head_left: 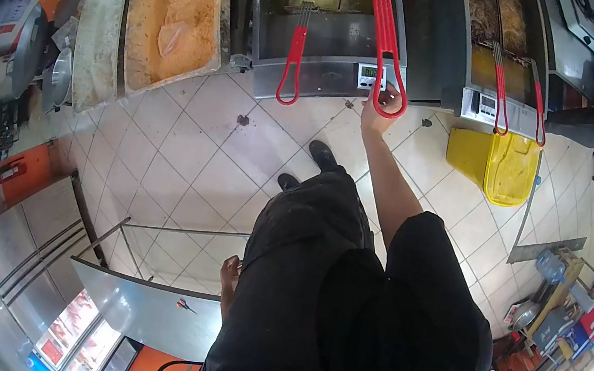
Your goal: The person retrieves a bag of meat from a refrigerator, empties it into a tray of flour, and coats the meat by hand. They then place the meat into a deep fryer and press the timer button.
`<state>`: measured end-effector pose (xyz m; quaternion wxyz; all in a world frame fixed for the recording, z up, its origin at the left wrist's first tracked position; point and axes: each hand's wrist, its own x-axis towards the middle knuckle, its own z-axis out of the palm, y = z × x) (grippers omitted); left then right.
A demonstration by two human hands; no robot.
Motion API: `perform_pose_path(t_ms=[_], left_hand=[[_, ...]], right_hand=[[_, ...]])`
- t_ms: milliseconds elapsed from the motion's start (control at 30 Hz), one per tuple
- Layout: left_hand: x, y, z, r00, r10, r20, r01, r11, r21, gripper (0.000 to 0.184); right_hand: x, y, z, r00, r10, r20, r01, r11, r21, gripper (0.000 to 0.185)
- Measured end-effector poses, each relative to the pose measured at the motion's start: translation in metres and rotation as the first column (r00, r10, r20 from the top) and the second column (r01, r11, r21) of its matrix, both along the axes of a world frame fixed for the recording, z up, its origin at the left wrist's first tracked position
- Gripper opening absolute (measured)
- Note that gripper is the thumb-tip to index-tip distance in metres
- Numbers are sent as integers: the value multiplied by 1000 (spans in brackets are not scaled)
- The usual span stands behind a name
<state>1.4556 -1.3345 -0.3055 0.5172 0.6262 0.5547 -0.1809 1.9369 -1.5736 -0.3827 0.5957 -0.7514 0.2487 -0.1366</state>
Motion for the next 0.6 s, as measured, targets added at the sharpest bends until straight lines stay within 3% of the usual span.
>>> perform_pose_path(t_ms=[67, 200, 267, 600], left_hand=[[0, 2, -3, 993, 112, 35, -111, 994, -25, 37], [0, 12, -11, 1000, 15, -10, -16, 998, -55, 36], [21, 2, 13, 994, 102, 47, -102, 995, -11, 35], [2, 16, -12, 991, 103, 81, -99, 994, -51, 36]], right_hand=[[0, 1, 0, 1000, -9, 13, 9, 1000, 21, 38], [1, 0, -4, 1000, -21, -13, 21, 1000, -15, 38], [-1, 2, 5, 1000, -21, -11, 21, 1000, -21, 37], [0, 3, 11, 999, -27, 34, 28, 1000, -13, 34]])
